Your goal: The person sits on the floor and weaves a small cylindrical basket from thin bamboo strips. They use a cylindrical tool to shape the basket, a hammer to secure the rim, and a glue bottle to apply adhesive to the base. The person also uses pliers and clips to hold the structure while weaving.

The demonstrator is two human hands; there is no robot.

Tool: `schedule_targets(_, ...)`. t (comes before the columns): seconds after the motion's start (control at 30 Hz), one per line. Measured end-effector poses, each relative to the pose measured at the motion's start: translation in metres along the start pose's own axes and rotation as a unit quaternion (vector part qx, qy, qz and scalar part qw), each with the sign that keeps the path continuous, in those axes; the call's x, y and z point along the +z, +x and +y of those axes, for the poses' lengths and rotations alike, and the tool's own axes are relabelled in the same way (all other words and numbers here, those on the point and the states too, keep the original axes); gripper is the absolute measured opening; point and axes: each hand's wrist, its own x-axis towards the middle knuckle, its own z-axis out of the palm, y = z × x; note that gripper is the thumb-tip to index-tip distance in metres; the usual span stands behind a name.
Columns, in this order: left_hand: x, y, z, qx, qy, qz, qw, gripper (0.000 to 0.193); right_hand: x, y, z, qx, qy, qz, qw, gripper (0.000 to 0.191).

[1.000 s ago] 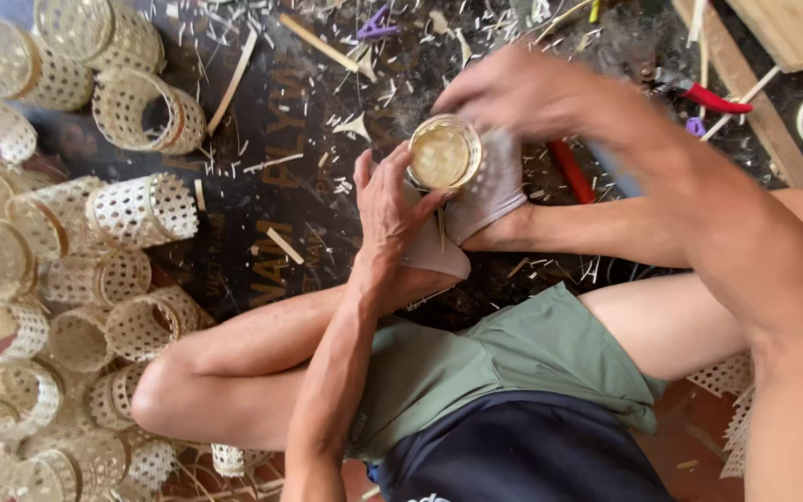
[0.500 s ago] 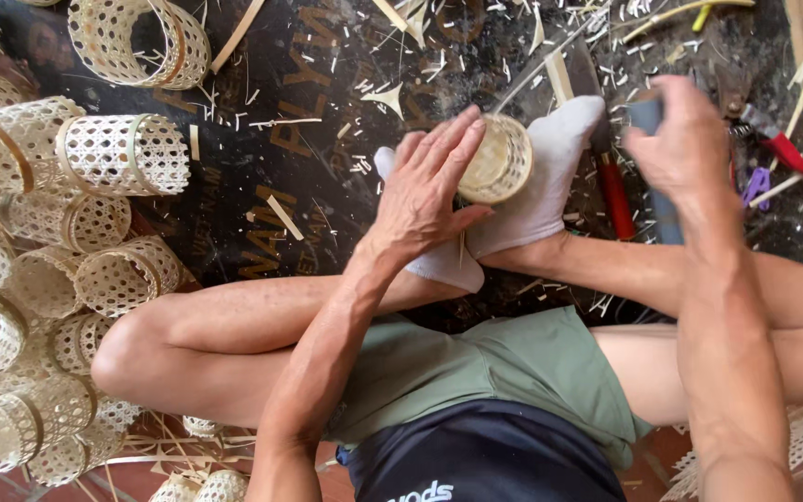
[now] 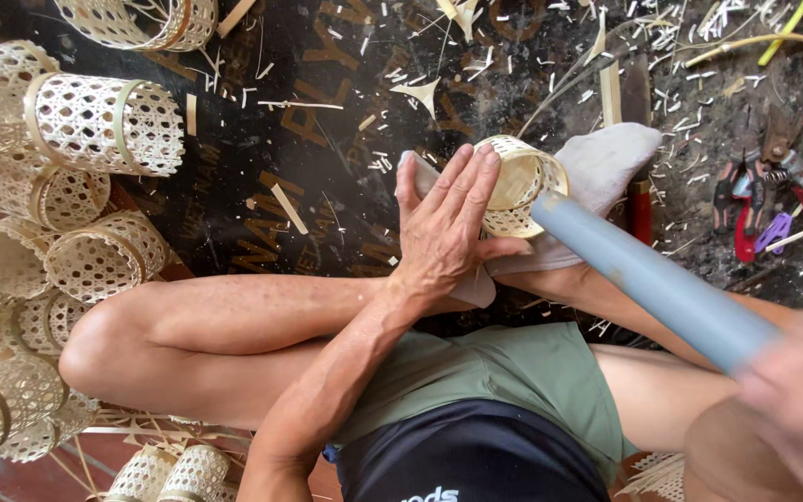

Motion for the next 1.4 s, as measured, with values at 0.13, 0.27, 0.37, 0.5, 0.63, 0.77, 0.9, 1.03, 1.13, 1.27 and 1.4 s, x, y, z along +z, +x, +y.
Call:
schedule_targets(0.13,0.001,0.004,-0.005,-0.013,-0.004,0.011,1.000,0.094,-0.008,0.075,0.005,0.020,0.008,-0.252,0.967,0.031)
schedule_targets(0.27,0.001,0.005,-0.012,-0.019,-0.007,0.008,1.000,0.093,0.021,0.133,-0.019,0.211,-0.009,-0.335,0.918,0.024)
schedule_targets(0.37,0.000,0.005,-0.014,-0.013,-0.009,0.014,1.000,0.094,0.045,0.150,-0.013,0.181,-0.047,-0.306,0.934,0.023)
schedule_targets(0.5,0.000,0.004,-0.014,-0.014,-0.020,0.009,1.000,0.092,0.107,0.149,0.018,0.133,-0.101,-0.017,0.986,0.034)
schedule_targets(0.63,0.001,0.002,-0.013,-0.008,-0.020,0.014,1.000,0.092,0.106,0.178,0.009,0.106,-0.103,-0.136,0.980,0.031)
schedule_targets(0.77,0.000,0.002,-0.011,-0.006,-0.018,0.009,1.000,0.091,0.126,0.153,0.025,0.061,-0.122,0.066,0.988,0.034)
schedule_targets(0.9,0.000,0.004,-0.010,-0.007,-0.031,-0.014,0.999,0.092,0.043,0.100,0.001,0.102,-0.001,-0.168,0.981,0.025)
schedule_targets(1.03,0.003,0.008,-0.014,0.001,-0.034,-0.015,0.999,0.096,-0.030,0.053,-0.019,0.193,0.056,-0.258,0.945,0.023)
schedule_targets(1.13,0.006,0.011,-0.015,0.001,-0.032,-0.027,0.999,0.094,-0.030,0.071,-0.011,0.229,0.078,-0.298,0.923,0.023)
schedule_targets(1.27,0.008,0.011,-0.016,0.003,-0.023,-0.029,0.999,0.093,0.017,0.118,0.026,0.157,0.063,-0.191,0.967,0.029)
schedule_targets(1.4,0.007,0.011,-0.016,-0.006,-0.026,-0.041,0.999,0.092,0.072,0.134,0.042,0.174,0.009,-0.007,0.985,0.037)
